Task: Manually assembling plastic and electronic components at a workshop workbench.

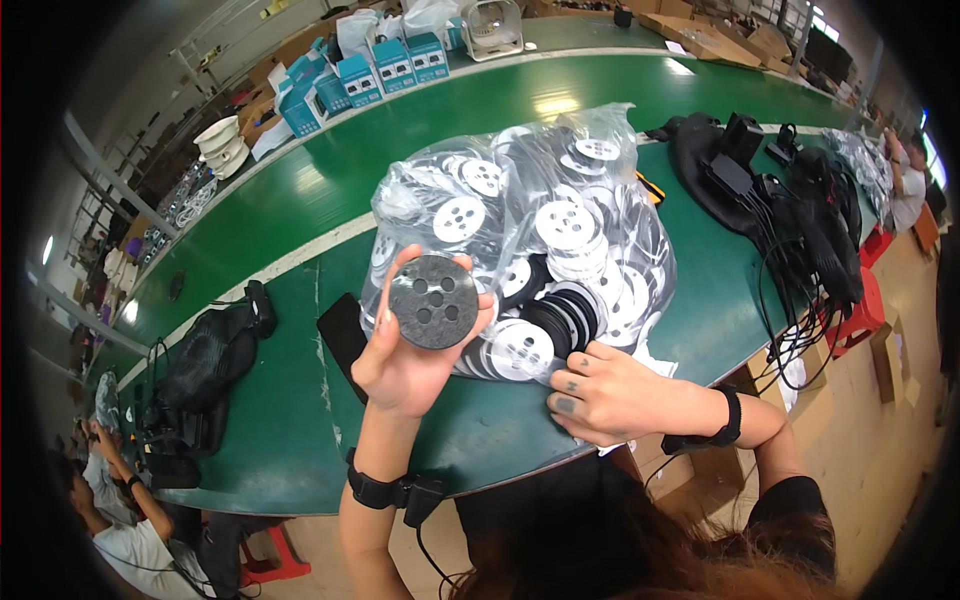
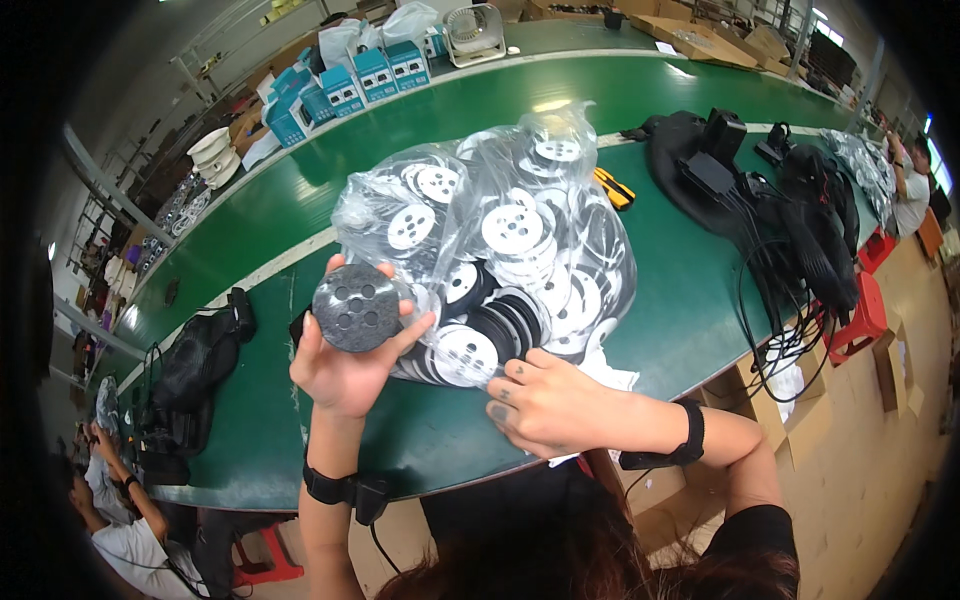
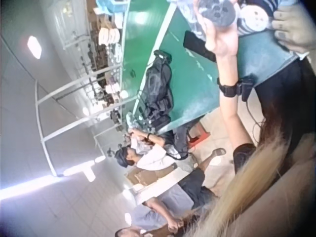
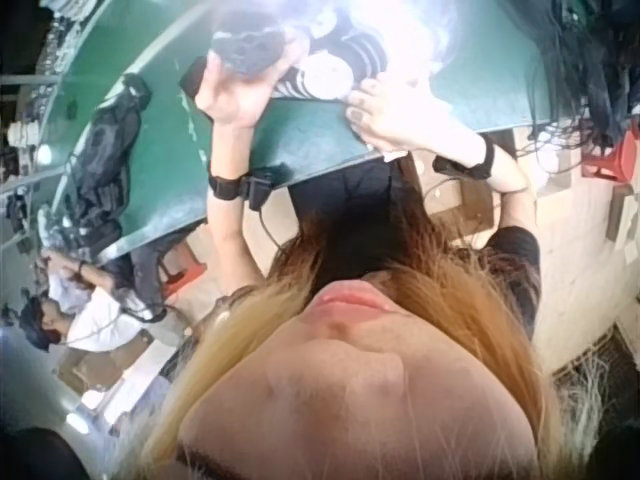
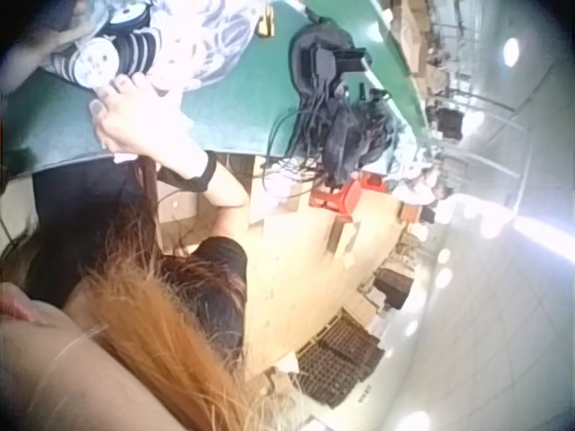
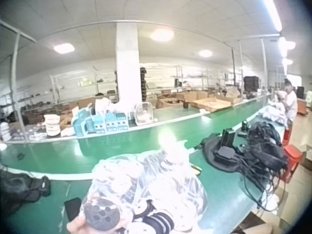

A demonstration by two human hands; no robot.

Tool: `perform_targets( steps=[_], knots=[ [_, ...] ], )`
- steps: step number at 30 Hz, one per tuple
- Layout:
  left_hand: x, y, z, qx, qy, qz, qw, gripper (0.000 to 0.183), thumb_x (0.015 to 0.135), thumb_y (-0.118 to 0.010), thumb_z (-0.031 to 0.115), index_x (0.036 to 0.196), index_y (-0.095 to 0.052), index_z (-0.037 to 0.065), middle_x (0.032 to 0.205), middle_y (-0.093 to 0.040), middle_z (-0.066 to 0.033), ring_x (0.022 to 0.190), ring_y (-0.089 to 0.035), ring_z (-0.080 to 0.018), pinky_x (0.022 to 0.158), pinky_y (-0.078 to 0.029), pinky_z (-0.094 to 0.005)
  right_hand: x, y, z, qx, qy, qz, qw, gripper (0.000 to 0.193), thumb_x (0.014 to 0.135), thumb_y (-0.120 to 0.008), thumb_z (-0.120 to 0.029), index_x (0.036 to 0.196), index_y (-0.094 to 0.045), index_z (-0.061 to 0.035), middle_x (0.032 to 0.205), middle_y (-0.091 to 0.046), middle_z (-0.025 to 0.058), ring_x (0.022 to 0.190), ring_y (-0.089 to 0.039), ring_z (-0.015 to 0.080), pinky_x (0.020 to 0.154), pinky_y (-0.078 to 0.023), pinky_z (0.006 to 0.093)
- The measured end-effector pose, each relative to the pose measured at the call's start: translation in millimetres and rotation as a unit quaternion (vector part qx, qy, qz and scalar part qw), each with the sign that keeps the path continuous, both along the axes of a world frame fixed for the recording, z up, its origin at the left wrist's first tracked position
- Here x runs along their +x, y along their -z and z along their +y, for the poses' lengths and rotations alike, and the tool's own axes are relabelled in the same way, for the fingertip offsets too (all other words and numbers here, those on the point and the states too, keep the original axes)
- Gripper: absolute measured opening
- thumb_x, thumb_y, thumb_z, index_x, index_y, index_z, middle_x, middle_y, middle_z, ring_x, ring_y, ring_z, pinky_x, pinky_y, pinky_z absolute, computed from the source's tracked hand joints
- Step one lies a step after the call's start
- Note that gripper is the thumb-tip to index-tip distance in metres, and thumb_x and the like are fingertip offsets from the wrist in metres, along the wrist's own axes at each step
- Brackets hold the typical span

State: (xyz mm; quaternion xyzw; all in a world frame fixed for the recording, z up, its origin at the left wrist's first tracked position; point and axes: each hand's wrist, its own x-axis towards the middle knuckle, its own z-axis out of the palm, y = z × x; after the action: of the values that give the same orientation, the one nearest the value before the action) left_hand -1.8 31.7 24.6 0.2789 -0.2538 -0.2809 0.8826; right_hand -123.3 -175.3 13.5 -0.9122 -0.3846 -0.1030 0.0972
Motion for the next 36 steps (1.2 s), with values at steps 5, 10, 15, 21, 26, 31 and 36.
perform_targets(
  steps=[5,10,15,21,26,31,36],
  knots=[
    [2,-1,1,-0.011,0.02,0.024,0.999,0.07,0.077,-0.062,0.03,0.134,-0.026,0.011,0.129,-0.038,-0.0248,0.114,-0.045,-0.0418,0.1,-0.031,-0.0517,18,-23,4,0.001,-0.043,0.03,0.999,0.019,0.077,-0.056,-0.021,0.081,-0.059,-0.0023,0.076,-0.058,0.01,0.064,-0.057,0.0237,0.05,-0.048,0.0339],
    [2,5,10,-0.047,0.008,0.047,0.998,0.069,0.076,-0.062,0.032,0.132,-0.029,0.012,0.126,-0.041,-0.0243,0.112,-0.047,-0.04,0.099,-0.032,-0.0517,36,-43,-8,0.063,0.1,-0.011,0.993,0.02,0.082,-0.054,-0.02,0.092,-0.055,-0.0035,0.07,-0.054,0.0088,0.061,-0.059,0.0255,0.05,-0.048,0.0359],
    [1,16,14,-0.037,0.039,0.03,0.998,0.066,0.072,-0.063,0.03,0.131,-0.035,0.015,0.128,-0.039,-0.0231,0.112,-0.047,-0.0408,0.1,-0.031,-0.0532,64,-39,0,0.058,0.123,-0.036,0.99,0.019,0.08,-0.056,-0.021,0.085,-0.056,-0.0028,0.073,-0.053,0.0112,0.067,-0.057,0.0289,0.058,-0.047,0.0383],
    [-2,20,10,-0.091,0.098,0.06,0.989,0.062,0.082,-0.059,0.022,0.134,-0.028,0.006,0.127,-0.044,-0.0165,0.118,-0.043,-0.026,0.101,-0.033,-0.0379,77,-22,26,0.081,0.098,-0.085,0.988,0.034,0.074,-0.056,-0.009,0.104,-0.054,0.006,0.081,-0.054,0.0168,0.076,-0.052,0.0346,0.067,-0.042,0.0402],
    [-2,22,7,-0.115,0.099,0.033,0.988,0.064,0.081,-0.06,0.026,0.134,-0.028,0.008,0.122,-0.045,-0.016,0.107,-0.05,-0.0262,0.097,-0.036,-0.0381,77,-13,27,0.116,0.088,-0.084,0.986,0.012,0.07,-0.057,-0.007,0.074,-0.048,-0.0006,0.073,-0.046,0.0157,0.07,-0.046,0.0339,0.064,-0.035,0.0409],
    [-4,21,7,-0.119,0.096,0.047,0.987,0.067,0.08,-0.061,0.028,0.135,-0.027,0.009,0.122,-0.045,-0.0145,0.1,-0.054,-0.0267,0.094,-0.037,-0.0372,70,-19,25,0.111,0.068,-0.112,0.985,0.011,0.067,-0.057,-0.004,0.074,-0.048,-0.0013,0.071,-0.046,0.0133,0.068,-0.047,0.032,0.065,-0.035,0.0394],
    [-6,20,6,-0.126,0.099,0.052,0.986,0.067,0.08,-0.061,0.028,0.135,-0.027,0.009,0.122,-0.045,-0.0136,0.098,-0.055,-0.0264,0.091,-0.039,-0.0363,66,-22,24,0.1,0.078,-0.01,0.992,0.019,0.07,-0.057,-0.008,0.082,-0.046,0.0005,0.079,-0.042,0.0161,0.078,-0.04,0.0348,0.074,-0.032,0.0418]
  ],
)
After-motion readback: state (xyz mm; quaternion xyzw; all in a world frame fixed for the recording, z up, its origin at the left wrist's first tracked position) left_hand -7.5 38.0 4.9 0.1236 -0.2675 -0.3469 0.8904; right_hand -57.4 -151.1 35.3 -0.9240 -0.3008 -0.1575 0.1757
